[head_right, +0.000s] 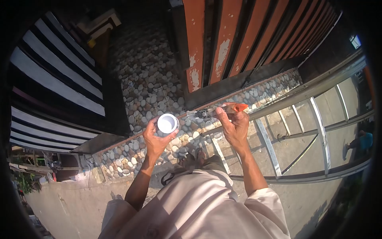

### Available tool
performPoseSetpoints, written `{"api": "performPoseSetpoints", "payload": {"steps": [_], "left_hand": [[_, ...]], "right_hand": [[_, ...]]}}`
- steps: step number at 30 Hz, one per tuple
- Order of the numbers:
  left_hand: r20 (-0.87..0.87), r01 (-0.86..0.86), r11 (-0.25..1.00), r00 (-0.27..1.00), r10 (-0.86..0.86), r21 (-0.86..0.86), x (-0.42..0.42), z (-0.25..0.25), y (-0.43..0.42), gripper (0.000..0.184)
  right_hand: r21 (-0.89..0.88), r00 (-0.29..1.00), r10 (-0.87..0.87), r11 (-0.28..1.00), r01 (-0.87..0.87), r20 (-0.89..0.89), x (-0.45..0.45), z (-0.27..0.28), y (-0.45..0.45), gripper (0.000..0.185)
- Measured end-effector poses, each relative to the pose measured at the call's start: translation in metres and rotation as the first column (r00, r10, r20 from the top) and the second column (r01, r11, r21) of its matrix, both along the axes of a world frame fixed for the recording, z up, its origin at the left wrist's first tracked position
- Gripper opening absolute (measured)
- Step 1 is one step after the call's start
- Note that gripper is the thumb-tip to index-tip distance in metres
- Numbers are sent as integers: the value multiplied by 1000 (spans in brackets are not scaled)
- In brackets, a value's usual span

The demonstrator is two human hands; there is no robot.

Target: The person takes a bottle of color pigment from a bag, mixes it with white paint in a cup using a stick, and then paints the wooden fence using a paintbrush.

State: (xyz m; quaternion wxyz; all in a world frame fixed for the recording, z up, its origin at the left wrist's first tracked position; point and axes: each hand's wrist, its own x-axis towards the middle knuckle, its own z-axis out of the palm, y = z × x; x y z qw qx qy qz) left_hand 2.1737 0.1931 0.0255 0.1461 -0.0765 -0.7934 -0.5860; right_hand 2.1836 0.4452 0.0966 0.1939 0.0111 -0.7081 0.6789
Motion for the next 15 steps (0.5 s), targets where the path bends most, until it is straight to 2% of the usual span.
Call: {"api": "performPoseSetpoints", "payload": {"steps": [1, 2, 4, 5, 6, 8, 12, 14, 15], "left_hand": [[8, 1, 1000, 1000, -1, -28, 1, 1, 1, 65], [15, -3, 1000, 1000, 3, -25, 1, -3, 3, 65], [12, -33, 999, 999, 33, 6, -1, -6, 7, 65], [-46, -41, 996, 998, 37, -79, -2, -3, 8, 66], [-50, -44, 996, 998, 40, -79, -4, 0, 12, 66], [-41, -19, 992, 999, 13, -127, -8, 2, 19, 66], [-52, -58, 993, 997, 53, -106, -20, 7, 35, 65], [-54, -89, 991, 995, 84, -98, -26, 11, 44, 65], [-54, -112, 991, 993, 108, -77, -30, 14, 49, 63]], "right_hand": [[43, 995, 14, 999, -10, -95, -2, 12, -5, 16], [46, 996, 18, 999, -14, -89, -2, 23, -9, 16], [216, 979, 112, 974, -74, -171, -7, 42, -16, 14], [348, 954, 156, 936, -59, -257, -15, 43, -17, 14], [380, 959, 166, 922, -69, -228, -19, 50, -23, 15], [514, 919, 240, 857, -48, -314, -32, 54, -27, 17], [582, 884, 370, 800, -146, -286, -56, 46, -27, 20], [554, 855, 408, 813, -180, -321, -68, 39, -26, 21], [566, 869, 411, 800, -199, -275, -72, 37, -23, 21]]}}
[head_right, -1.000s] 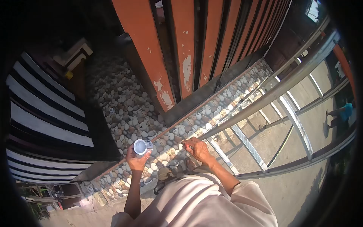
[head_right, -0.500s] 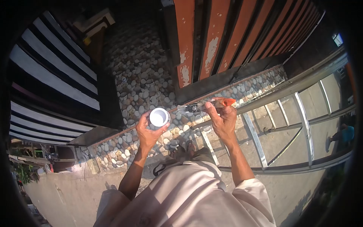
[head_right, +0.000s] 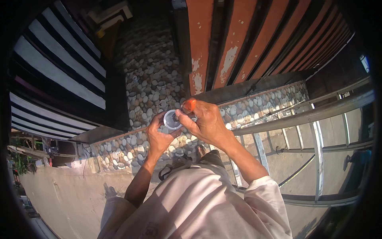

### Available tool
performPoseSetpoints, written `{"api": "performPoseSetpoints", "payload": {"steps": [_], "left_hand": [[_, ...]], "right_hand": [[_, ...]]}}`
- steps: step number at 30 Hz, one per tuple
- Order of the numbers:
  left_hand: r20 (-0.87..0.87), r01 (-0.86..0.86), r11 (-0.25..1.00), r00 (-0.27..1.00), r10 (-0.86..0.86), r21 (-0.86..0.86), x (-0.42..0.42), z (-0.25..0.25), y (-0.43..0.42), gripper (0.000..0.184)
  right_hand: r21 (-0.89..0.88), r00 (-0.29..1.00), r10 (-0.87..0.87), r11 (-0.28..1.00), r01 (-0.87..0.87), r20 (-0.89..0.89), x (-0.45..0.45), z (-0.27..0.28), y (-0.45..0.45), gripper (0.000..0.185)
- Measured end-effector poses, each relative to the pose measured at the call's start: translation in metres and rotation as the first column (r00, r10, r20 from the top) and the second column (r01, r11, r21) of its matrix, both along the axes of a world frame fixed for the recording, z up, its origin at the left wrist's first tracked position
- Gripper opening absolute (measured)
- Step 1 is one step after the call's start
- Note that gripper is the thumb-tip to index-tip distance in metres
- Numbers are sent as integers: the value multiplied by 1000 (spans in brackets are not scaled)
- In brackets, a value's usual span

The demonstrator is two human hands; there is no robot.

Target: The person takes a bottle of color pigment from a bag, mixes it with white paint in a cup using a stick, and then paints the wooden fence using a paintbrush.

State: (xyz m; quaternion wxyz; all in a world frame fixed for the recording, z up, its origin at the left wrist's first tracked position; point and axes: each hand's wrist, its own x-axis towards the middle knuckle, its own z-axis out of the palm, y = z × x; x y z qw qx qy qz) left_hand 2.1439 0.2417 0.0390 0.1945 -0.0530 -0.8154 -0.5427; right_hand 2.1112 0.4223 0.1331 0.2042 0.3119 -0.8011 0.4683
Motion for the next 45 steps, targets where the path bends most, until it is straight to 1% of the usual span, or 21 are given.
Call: {"api": "performPoseSetpoints", "payload": {"steps": [1, 9, 11, 14, 18, 20, 21, 23, 24, 25, 27, 29, 31, 32, 33, 36, 37, 39, 41, 43, 45], "left_hand": [[-1, -22, 1000, 1000, 22, 20, -4, 1, 4, 60], [-23, -58, 998, 998, 58, 10, -22, -13, 22, 59], [22, -47, 998, 999, 46, 35, -24, -15, 23, 60], [53, -39, 999, 998, 39, 10, -26, -13, 21, 61], [40, -7, 1000, 999, 6, 18, -32, -11, 14, 63], [42, 15, 999, 999, -16, 43, -33, -12, 9, 65], [43, 16, 999, 999, -18, 43, -33, -14, 6, 65], [-1, 43, 999, 999, -43, -11, -36, -15, 1, 65], [-4, 44, 999, 999, -44, -10, -38, -16, -2, 65], [17, 57, 998, 998, -57, 4, -39, -16, -5, 65], [32, 66, 998, 997, -67, 17, -41, -14, -9, 65], [63, 80, 995, 994, -84, 67, -45, -9, -11, 65], [92, 99, 989, 990, -110, 113, -50, -1, -11, 65], [90, 97, 984, 990, -112, 152, -54, 2, -9, 66], [90, 96, 977, 989, -115, 191, -57, 5, -6, 67], [74, 115, 977, 989, -129, 178, -64, 15, 1, 65], [85, 120, 976, 987, -137, 180, -68, 23, 5, 64], [73, 164, 953, 979, -188, 253, -74, 27, 12, 64], [33, 152, 956, 986, -166, 252, -78, 25, 17, 62], [11, 174, 948, 983, -184, 268, -81, 20, 19, 62], [4, 157, 950, 986, -164, 270, -79, 17, 18, 62]], "right_hand": [[25, 999, -7, 1000, 6, 42, -5, -3, 3, 21], [80, 997, 35, 996, -41, 70, -33, -9, 13, 24], [68, 989, 17, 997, -27, 146, -33, -7, 12, 25], [138, 992, -15, 990, -2, 122, -36, -13, 12, 24], [161, 988, -75, 986, 53, 135, -34, -14, 5, 24], [62, 979, -74, 996, 64, 188, -32, -14, 0, 23], [63, 979, -76, 996, 65, 189, -30, -14, -2, 23], [-58, 948, -157, 982, 179, 277, -30, -15, -4, 19], [-164, 941, -117, 971, 176, 317, -30, -18, -4, 17], [-163, 943, -117, 971, 174, 313, -30, -22, -5, 17], [-476, 823, -25, 805, 353, 568, -29, -32, -5, 20], [-472, 815, -51, 794, 384, 577, -30, -38, 2, 21], [-672, 768, 111, 574, 468, 630, -33, -45, 10, 19], [-668, 739, 131, 552, 500, 661, -35, -46, 14, 18], [-673, 747, 129, 551, 493, 652, -36, -46, 17, 18], [-745, 713, 271, 422, 517, 647, -40, -37, 26, 16], [-775, 711, 328, 390, 498, 622, -42, -37, 31, 8], [-817, 728, 373, 306, 488, 575, -46, -30, 40, 9], [-866, 770, 397, 235, 441, 500, -54, -19, 50, 10], [-900, 822, 374, 249, 358, 430, -63, 7, 61, 10], [-916, 895, 264, 281, 285, 359, -78, 41, 66, 12]]}}
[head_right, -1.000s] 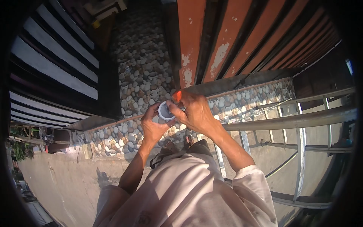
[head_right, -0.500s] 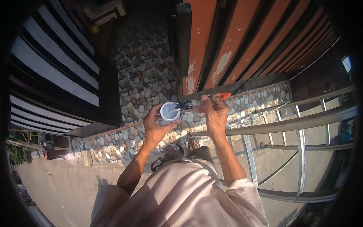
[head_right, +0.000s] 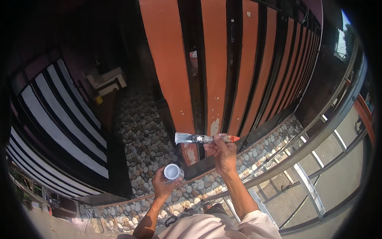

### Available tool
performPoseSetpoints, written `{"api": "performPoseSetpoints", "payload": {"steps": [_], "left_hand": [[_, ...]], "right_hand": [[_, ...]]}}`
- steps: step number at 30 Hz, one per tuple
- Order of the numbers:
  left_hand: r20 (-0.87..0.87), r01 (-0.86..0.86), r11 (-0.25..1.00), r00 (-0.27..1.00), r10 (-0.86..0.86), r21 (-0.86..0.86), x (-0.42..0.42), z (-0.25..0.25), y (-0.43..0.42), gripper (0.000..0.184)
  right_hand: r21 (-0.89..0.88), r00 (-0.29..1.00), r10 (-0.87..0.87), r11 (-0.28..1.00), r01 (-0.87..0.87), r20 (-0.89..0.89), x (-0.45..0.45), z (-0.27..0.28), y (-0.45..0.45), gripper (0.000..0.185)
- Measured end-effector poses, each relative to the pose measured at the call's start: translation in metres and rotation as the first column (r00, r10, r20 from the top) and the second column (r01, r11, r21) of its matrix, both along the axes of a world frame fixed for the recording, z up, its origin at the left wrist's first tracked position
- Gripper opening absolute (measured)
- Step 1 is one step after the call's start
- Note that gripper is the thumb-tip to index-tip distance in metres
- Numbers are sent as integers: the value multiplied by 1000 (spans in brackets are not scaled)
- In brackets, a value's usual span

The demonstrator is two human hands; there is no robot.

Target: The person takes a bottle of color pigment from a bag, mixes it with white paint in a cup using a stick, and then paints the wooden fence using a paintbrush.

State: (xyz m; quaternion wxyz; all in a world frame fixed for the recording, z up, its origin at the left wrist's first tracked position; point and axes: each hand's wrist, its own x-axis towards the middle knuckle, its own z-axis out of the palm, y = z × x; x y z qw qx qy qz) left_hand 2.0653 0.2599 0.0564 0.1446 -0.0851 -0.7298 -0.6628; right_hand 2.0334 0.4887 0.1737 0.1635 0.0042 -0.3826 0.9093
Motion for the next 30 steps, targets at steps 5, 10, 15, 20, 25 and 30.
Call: {"api": "performPoseSetpoints", "payload": {"steps": [5, 10, 15, 20, 25, 30], "left_hand": [[17, -54, 998, 998, 54, 10, 14, 4, -13, 63], [39, -171, 985, 985, 171, 11, 24, -9, -34, 62], [7, -196, 971, 980, 197, 139, 39, -15, -49, 62], [6, -244, 962, 970, 245, 121, 39, -33, -60, 61], [65, -251, 952, 968, 244, 175, 45, 6, -40, 61], [13, -215, 954, 976, 217, 209, 30, -40, -51, 62]], "right_hand": [[268, 889, -80, 938, 221, -451, -40, 106, 6, 16], [321, 675, -51, 852, 414, -736, -87, 191, -9, 15], [253, 323, -74, 471, 845, -944, -116, 251, -14, 16], [185, 228, -69, 383, 905, -971, -133, 276, -20, 15], [214, 236, -30, 326, 921, -971, -132, 253, -23, 19], [213, 221, 7, 310, 927, -975, -124, 234, -22, 20]]}}
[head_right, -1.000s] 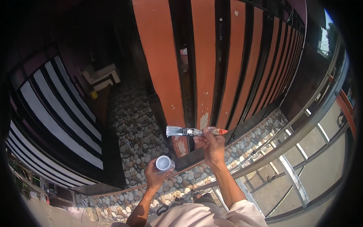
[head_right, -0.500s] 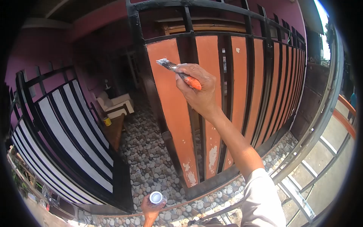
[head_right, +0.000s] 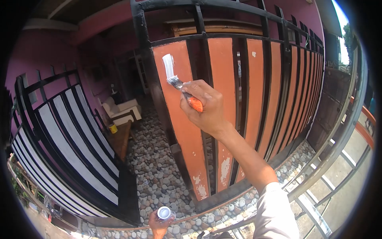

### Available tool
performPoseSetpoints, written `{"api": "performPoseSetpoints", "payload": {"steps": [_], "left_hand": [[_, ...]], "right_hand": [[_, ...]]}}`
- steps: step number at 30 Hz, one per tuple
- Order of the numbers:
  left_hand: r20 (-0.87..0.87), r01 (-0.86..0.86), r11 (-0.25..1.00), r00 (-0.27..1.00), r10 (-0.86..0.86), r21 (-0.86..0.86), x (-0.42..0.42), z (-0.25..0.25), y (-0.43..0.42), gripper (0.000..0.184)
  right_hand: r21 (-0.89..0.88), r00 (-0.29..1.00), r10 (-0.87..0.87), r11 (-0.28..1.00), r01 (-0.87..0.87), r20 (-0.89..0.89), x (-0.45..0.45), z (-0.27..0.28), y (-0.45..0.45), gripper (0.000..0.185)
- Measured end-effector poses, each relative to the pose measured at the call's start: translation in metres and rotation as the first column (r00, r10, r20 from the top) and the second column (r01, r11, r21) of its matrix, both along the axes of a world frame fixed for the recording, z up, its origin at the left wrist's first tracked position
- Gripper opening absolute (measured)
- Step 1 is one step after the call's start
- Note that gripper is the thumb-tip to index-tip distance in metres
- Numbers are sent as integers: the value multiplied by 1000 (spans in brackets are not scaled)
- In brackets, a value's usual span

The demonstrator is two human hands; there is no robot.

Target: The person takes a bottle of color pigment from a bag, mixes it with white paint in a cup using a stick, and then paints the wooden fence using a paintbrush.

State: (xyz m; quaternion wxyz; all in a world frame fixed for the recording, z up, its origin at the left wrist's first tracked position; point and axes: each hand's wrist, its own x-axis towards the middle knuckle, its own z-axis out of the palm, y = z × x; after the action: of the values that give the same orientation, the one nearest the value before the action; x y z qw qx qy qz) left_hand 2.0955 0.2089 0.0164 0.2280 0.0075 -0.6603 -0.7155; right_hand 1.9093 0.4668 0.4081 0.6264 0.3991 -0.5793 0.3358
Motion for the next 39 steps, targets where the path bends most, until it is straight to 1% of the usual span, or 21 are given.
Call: {"api": "performPoseSetpoints", "payload": {"steps": [1, 4, 6, 7, 9, 10, 12, 14, 17, 18, 20, 22, 24, 26, 28, 30, 31, 32, 34, 35, 39], "left_hand": [[2, 2, 1000, 1000, -2, 11, 0, 2, 0, 62], [10, -10, 1000, 1000, 10, -8, -6, 1, -3, 62], [41, -10, 1000, 999, 11, -29, -6, 10, -2, 62], [70, -12, 999, 997, 15, -51, -5, 13, -2, 63], [58, -6, 999, 998, 9, -48, -7, 7, -4, 63], [41, -5, 999, 999, 7, -42, -8, 5, -5, 63], [39, -14, 999, 999, 16, -41, -7, 7, -4, 63], [41, -22, 999, 999, 23, -44, -8, 2, -6, 62], [32, 9, 996, 999, -6, -89, -12, -15, -16, 63], [40, -3, 994, 999, 7, -107, -12, -15, -18, 63], [47, -14, 992, 999, 20, -125, -12, -15, -18, 63], [29, -12, 994, 999, 15, -108, -12, -12, -16, 64], [28, -12, 995, 1000, 15, -102, -13, -20, -18, 64], [26, -15, 996, 1000, 17, -92, -13, -21, -18, 64], [42, -9, 998, 999, 11, -55, -11, -11, -13, 64], [50, -4, 998, 999, 7, -64, -12, -5, -12, 64], [55, 4, 997, 998, 0, -75, -11, -4, -12, 64], [56, 5, 997, 998, -1, -74, -12, -7, -13, 64], [47, 4, 998, 999, -1, -67, -14, -14, -15, 64], [47, 4, 998, 999, -1, -65, -13, -17, -16, 64], [81, 14, 997, 997, -8, -79, -11, -7, -12, 63]], "right_hand": [[-23, 993, -28, 999, 25, -111, -4, 11, -1, 18], [-80, 996, -4, 997, -3, -86, -4, 40, -5, 19], [-73, 994, -13, 997, 5, -110, -9, 44, -7, 19], [-49, 999, -27, 998, 25, -42, -11, 39, -7, 18], [-12, 995, -44, 999, 45, 90, -7, 22, -8, 18], [-9, 995, -45, 999, 46, 89, -1, 10, -7, 18], [67, 985, -66, 996, 56, 158, 4, -7, -4, 19], [62, 990, -65, 996, 58, 122, 2, -3, -3, 20], [-24, 995, -81, 997, 80, -57, -3, 27, -5, 21], [-24, 995, -83, 996, 82, -55, -7, 35, -7, 21], [-38, 990, -63, 998, 59, -126, -13, 46, -12, 21], [-20, 992, -56, 998, 54, -114, -16, 44, -14, 20], [50, 999, -30, 998, 29, 23, -13, 30, -13, 21], [90, 998, -60, 994, 57, 32, -3, 13, -10, 19], [134, 995, -89, 988, 83, 43, 0, 9, -7, 17], [24, 998, -21, 1000, 20, 56, -1, 13, -5, 13], [-116, 995, 104, 988, -103, 3, -8, 18, -9, 14], [-115, 995, 103, 988, -102, 5, -10, 22, -10, 14], [-288, 943, 324, 912, -290, 75, -11, 30, -12, 13], [-311, 933, 359, 890, -333, 28, -13, 33, -14, 11], [-336, 947, 322, 893, -301, 8, -17, 42, -22, 11]]}}
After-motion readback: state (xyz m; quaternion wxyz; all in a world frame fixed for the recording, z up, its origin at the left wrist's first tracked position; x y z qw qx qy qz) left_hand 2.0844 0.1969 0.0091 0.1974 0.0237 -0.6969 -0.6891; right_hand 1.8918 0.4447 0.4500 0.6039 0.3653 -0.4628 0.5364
